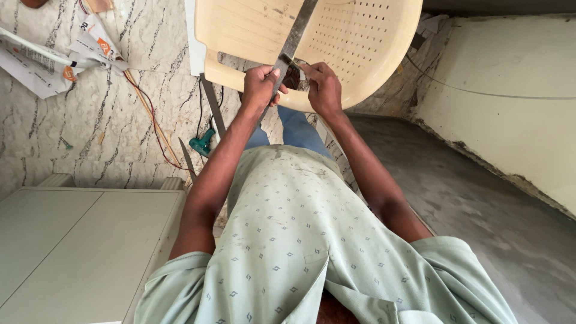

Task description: The person applies adhesive using a stick onto a long flexible strip, spreads glue inside an open slot structure, and attaches the flexible edge banding strip along the curves of a plastic chair using a hand tool to press it down securely.

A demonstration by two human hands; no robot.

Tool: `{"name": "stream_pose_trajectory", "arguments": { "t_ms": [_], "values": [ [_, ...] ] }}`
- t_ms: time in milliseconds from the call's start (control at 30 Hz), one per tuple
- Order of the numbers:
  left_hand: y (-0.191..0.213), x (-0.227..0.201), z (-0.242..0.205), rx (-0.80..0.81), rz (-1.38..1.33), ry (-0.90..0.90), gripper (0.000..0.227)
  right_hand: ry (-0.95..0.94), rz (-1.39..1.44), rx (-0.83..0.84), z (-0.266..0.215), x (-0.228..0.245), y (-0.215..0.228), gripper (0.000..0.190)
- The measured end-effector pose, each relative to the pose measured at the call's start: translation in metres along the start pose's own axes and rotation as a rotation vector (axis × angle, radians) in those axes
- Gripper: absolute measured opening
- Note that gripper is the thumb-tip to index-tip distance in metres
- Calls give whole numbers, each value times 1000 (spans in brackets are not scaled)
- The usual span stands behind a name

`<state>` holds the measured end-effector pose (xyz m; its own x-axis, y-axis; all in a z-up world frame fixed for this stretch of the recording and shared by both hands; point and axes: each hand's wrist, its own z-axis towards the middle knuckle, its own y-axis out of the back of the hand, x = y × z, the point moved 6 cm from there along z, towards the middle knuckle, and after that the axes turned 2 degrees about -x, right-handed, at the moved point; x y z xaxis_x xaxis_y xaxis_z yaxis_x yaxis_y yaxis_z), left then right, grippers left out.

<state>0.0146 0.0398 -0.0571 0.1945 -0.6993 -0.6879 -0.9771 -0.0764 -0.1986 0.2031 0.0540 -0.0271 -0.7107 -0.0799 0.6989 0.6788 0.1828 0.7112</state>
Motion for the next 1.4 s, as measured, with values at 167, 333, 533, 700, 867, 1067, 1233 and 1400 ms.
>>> {"name": "stream_pose_trajectory", "arguments": {
  "t_ms": [167, 333, 533, 700, 867, 1067, 1233, 1400],
  "values": [
    [-5, -11, -2, -3, 63, -9, 25, -87, -9, -166, 33, -37, 11, 38],
    [-10, -13, -2, 41, 33, -32, 23, -69, -121, -164, 70, -68, -1, 35],
    [-2, 11, 13, 47, -15, -41, 23, 59, -105, -52, 19, -33, -3, 37],
    [-10, 26, 36, 12, 47, -48, 27, -345, 580, -47, -7, -36, 2, 25],
    [-24, 24, 58, 67, -39, -82, 24, -628, 1232, 175, -31, -29, -36, 35],
    [-20, 36, 86, 121, -53, -91, 24, -581, 1793, 320, -64, -18, -75, 48],
    [-13, 37, 98, 144, -84, -184, 25, -623, 1720, 340, -70, -17, -97, 27],
    [-4, 35, 95, 37, 170, -178, 49, -693, 1582, 297, -72, -16, -103, 25]
  ]
}}
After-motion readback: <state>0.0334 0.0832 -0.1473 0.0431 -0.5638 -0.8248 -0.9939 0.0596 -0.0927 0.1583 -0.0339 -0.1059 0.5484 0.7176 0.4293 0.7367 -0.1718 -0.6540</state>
